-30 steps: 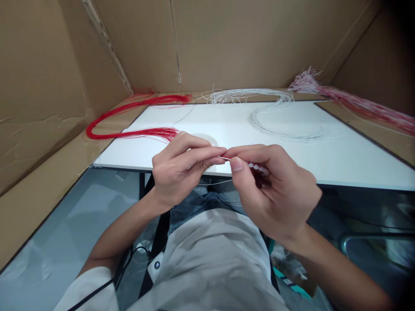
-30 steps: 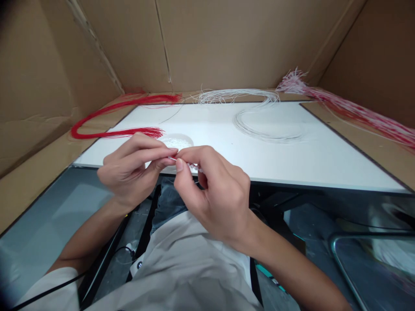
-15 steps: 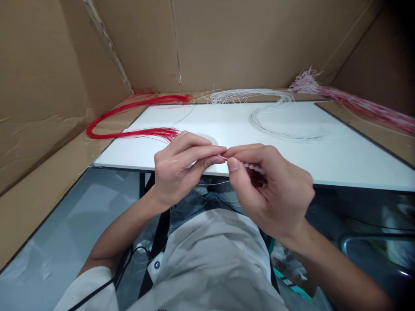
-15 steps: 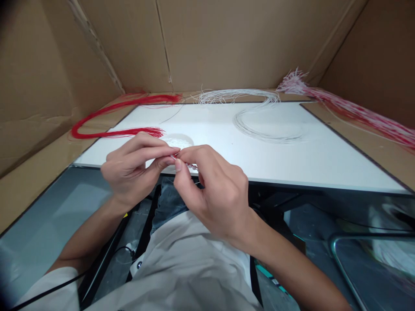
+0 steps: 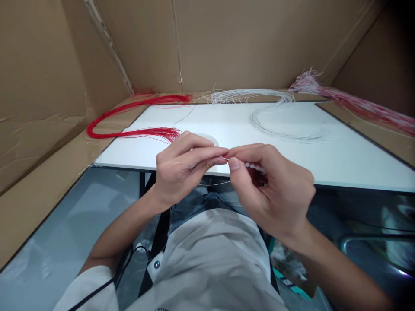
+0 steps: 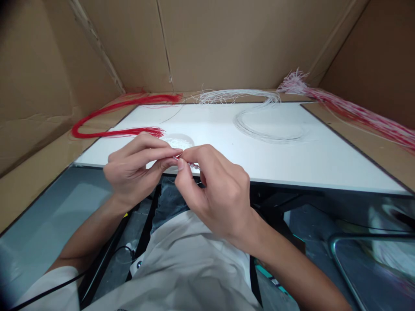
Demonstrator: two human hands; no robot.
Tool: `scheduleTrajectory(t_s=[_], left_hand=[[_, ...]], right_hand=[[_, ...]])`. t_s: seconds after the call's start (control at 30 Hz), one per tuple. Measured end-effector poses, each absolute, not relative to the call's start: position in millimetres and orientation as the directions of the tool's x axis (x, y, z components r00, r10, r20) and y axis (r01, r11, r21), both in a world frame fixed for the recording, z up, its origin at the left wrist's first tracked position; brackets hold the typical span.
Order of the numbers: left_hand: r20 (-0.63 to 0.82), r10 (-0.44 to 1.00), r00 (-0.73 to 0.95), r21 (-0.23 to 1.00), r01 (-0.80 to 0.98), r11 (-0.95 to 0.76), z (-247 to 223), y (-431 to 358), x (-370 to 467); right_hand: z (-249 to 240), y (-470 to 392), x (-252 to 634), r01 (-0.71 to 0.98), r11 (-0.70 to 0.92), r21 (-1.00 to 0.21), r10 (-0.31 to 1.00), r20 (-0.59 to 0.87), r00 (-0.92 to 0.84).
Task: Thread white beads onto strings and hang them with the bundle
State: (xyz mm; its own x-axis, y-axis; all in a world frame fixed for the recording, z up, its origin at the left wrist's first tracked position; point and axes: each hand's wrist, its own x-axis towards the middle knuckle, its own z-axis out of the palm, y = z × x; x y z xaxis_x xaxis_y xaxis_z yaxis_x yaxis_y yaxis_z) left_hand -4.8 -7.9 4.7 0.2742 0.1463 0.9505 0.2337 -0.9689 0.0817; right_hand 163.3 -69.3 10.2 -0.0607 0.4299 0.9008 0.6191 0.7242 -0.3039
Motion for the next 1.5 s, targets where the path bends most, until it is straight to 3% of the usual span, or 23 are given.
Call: scheduleTrajectory(t_s=[0.53,0.6,0.7,0.87,1.03,1.2,1.5], left_hand=[[0.948,0.138,0.287,0.074,0.221,-0.972,3.7,-6.0,-5.0],[0.943,0.186,0.278,0.137,0.188,-0.973,5.0,-7.2,-5.2],[0.907,0.33,0.261,0.323,0.068,-0.944,8.3,-9.9,-5.4],[0.777,0.541,0.321,0.6,-0.122,-0.79,13.1,-13.0,-7.1],[0.667,0.628,0.402,0.74,-0.256,-0.622,11.5,-12.5,-9.3],[0.637,0.662,0.395,0.765,-0.219,-0.605,10.6,-10.7,-10.8],[0.728,0.59,0.349,0.668,-0.167,-0.725,13.6,-11.0,-9.6]], right_hand=[[11.8,-69.3,166.7,0.649,0.693,-0.312,0.472,0.878,-0.082],[11.8,-69.5,166.9,0.651,0.693,-0.309,0.47,0.878,-0.083],[11.7,-69.7,166.3,0.652,0.694,-0.308,0.464,0.882,-0.078],[11.0,-68.8,164.9,0.625,0.7,-0.346,0.476,0.879,-0.045],[7.3,-68.1,165.8,0.547,0.709,-0.444,0.536,0.844,-0.009],[3.1,-67.4,165.7,0.473,0.697,-0.539,0.599,0.8,0.03],[5.4,-68.3,163.6,0.475,0.7,-0.534,0.602,0.799,0.01]])
